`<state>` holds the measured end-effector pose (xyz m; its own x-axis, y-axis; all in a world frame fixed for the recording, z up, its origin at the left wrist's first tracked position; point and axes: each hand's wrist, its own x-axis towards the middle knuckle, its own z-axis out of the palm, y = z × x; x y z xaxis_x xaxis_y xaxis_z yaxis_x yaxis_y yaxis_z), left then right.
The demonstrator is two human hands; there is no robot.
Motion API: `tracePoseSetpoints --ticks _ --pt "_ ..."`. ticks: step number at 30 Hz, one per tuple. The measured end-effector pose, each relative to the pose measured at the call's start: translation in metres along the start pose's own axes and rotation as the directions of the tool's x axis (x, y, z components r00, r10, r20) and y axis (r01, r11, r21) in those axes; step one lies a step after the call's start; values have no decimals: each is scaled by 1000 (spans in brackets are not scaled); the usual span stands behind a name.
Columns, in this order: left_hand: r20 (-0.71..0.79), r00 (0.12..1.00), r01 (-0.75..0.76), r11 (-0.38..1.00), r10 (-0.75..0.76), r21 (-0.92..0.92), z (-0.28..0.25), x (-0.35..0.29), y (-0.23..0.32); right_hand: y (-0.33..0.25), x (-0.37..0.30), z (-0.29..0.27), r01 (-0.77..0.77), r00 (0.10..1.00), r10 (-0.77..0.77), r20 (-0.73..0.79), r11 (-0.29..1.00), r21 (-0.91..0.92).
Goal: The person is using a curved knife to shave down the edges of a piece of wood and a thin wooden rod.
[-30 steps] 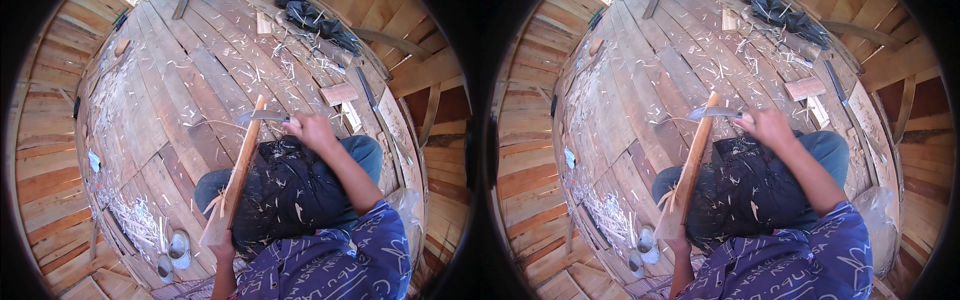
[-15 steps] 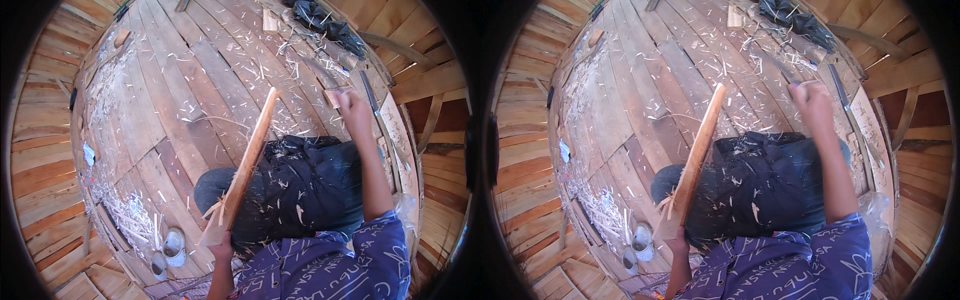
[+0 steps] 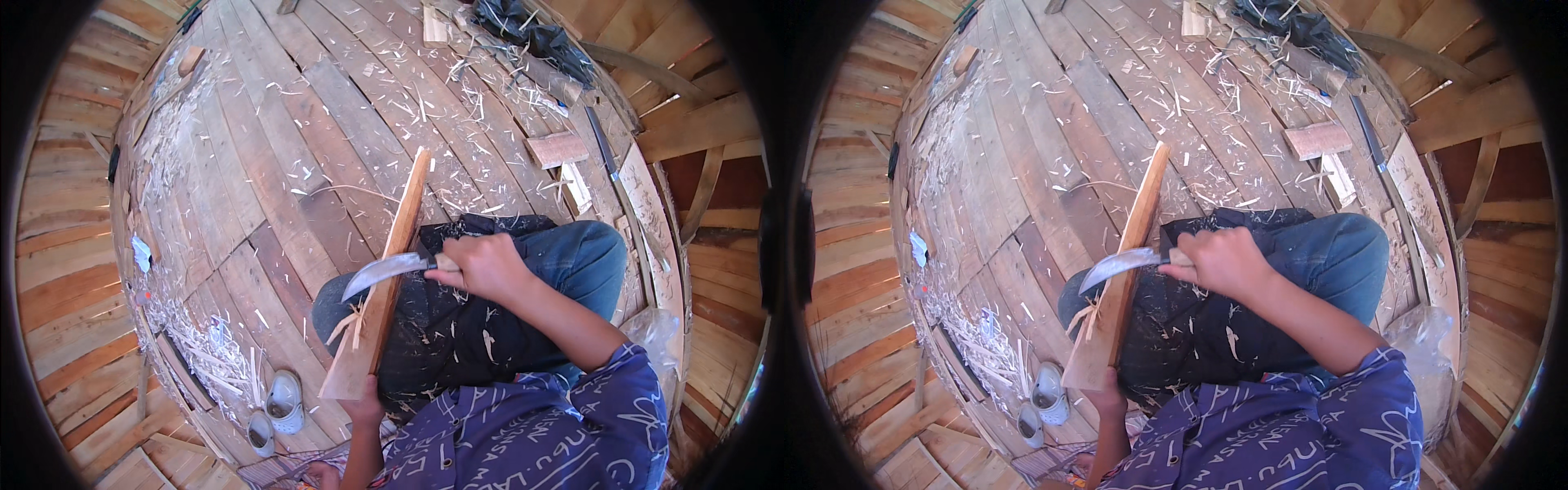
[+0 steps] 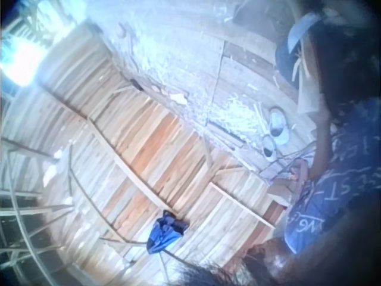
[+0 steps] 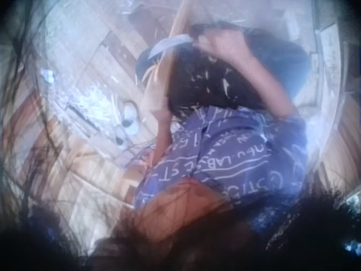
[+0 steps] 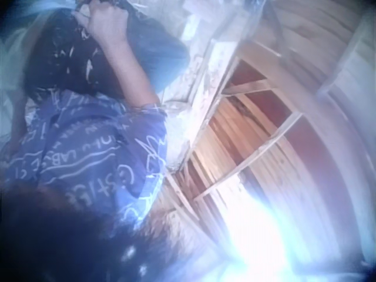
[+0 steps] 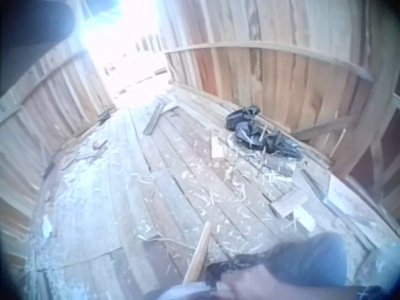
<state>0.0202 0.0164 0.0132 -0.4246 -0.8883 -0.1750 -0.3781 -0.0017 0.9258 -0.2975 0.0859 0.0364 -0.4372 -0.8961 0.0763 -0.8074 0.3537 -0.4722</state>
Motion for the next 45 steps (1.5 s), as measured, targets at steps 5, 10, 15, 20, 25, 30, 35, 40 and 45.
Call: tracePoseSetpoints --ticks 5,10,15,20,25,30,35,40,45 --pt "90 983 -170 979 161 115 -13 2 -16 148 27 -28 -712 672 700 -241 700 49" --pt "1 992 -129 991 129 42 3 8 -6 168 -14 -75 -721 649 703 -291 691 60" --pt "311 811 -585 661 496 471 -8 13 -4 72 -39 -59 -565 767 637 -72 725 394" --pt "34 816 -535 731 577 422 7 9 -14 2 -53 -75 -467 870 491 33 803 370" --pt "225 726 -648 537 650 540 12 13 -1 -8 -68 -78 -179 984 174 41 964 199" --pt "338 727 -673 521 598 525 4 8 -12 19 -67 -47 -117 991 115 75 993 19" --pt "399 726 -685 538 560 491 9 13 3 46 -52 -28 -18 1000 17 -9 984 -176" --pt "401 753 -649 488 521 584 10 14 4 63 -33 -15 -21 988 -24 -155 960 -279" --pt "352 762 -634 513 544 578 17 15 15 60 -35 -13 -83 977 26 -211 960 -267"
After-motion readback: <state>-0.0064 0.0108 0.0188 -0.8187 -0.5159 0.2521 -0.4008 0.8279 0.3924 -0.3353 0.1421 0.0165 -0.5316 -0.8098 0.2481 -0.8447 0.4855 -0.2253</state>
